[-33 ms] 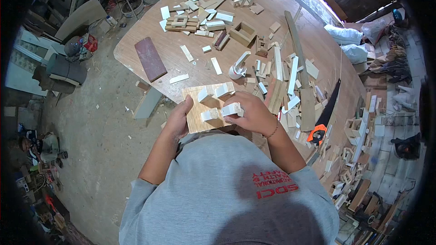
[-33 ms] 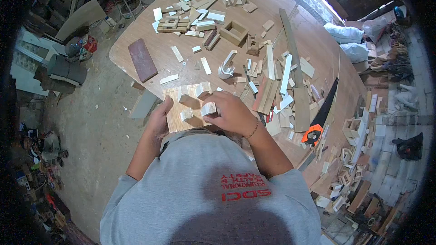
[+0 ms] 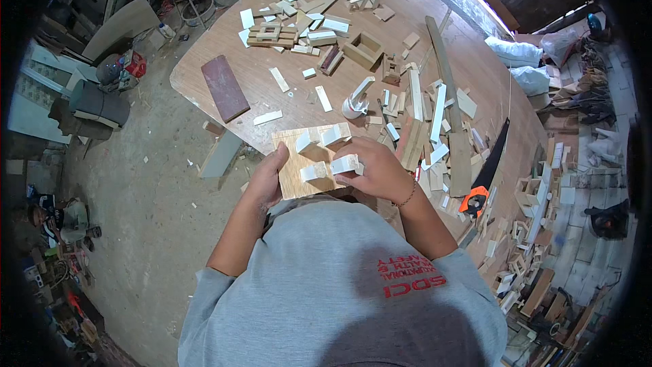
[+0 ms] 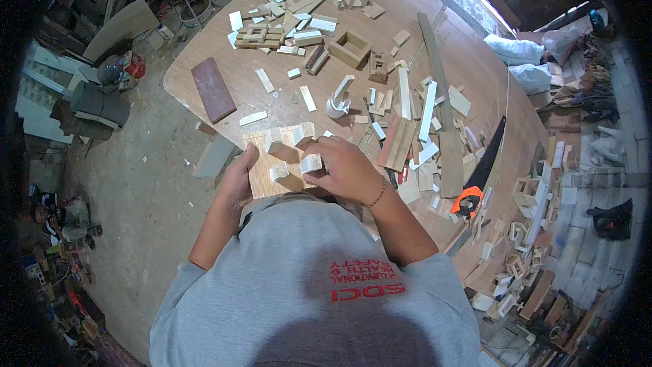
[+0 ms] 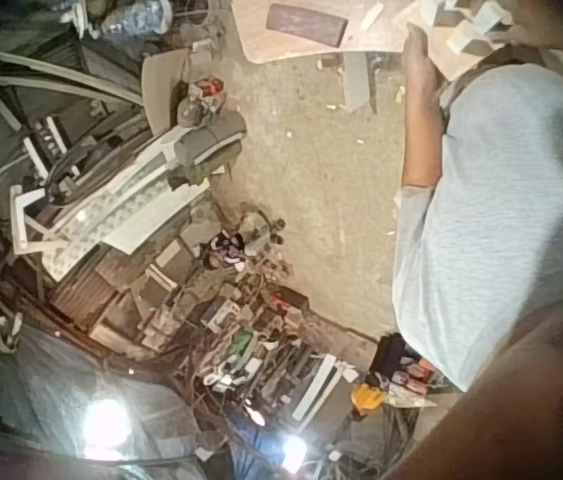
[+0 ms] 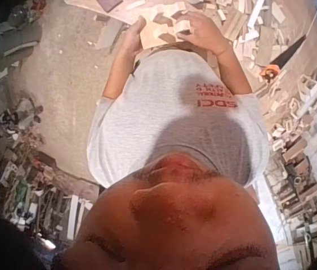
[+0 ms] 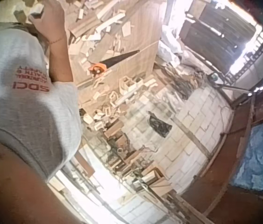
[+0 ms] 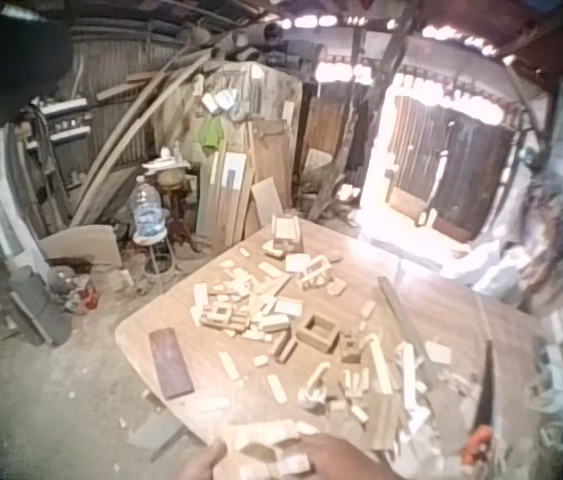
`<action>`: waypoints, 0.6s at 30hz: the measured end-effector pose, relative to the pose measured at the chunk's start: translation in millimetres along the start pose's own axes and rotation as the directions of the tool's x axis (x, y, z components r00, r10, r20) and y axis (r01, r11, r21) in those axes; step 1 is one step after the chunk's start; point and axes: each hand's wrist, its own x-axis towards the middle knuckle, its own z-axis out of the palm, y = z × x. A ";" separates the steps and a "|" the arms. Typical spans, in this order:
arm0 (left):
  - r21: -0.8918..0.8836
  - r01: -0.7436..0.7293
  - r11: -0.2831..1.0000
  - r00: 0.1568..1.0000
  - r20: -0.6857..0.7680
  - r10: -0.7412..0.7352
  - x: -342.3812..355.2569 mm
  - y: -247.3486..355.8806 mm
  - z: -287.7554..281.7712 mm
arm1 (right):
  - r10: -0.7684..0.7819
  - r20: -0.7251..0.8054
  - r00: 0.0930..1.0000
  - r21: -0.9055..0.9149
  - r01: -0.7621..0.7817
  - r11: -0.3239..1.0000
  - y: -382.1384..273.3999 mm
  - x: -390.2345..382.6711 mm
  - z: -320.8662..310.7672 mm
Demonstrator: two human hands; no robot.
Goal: The person applies glue onto small wooden blocks and attaches them upright onto a wooden base, then places a wooden board over the glued blocks.
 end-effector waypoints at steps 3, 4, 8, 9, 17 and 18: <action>0.004 0.002 1.000 1.000 -0.004 -0.002 0.1 -0.4 0.5 | -0.030 -0.043 0.999 -0.015 0.029 0.999 -2.5 1.6 2.4; 0.022 0.005 1.000 1.000 -0.022 -0.005 -0.4 0.1 1.5 | -0.030 -0.043 0.999 -0.014 0.030 0.999 -3.1 1.6 1.6; 0.039 -0.002 0.999 0.998 -0.059 0.004 -3.8 1.4 4.2 | 0.011 -0.009 1.000 -0.007 -0.011 1.000 -0.7 0.8 -1.2; 0.039 -0.002 0.999 0.998 -0.059 0.004 -4.4 1.7 4.8 | 0.015 -0.003 1.000 -0.009 -0.015 1.000 0.4 0.6 -1.3; 0.033 -0.003 0.999 1.000 -0.024 0.004 -4.9 0.6 4.2 | -0.041 -0.022 0.999 -0.009 0.041 0.999 -0.4 -0.8 0.2; 0.034 -0.003 0.999 1.000 -0.023 0.004 -5.2 0.6 5.2 | -0.062 -0.018 0.998 -0.016 0.062 0.998 1.1 -1.3 0.2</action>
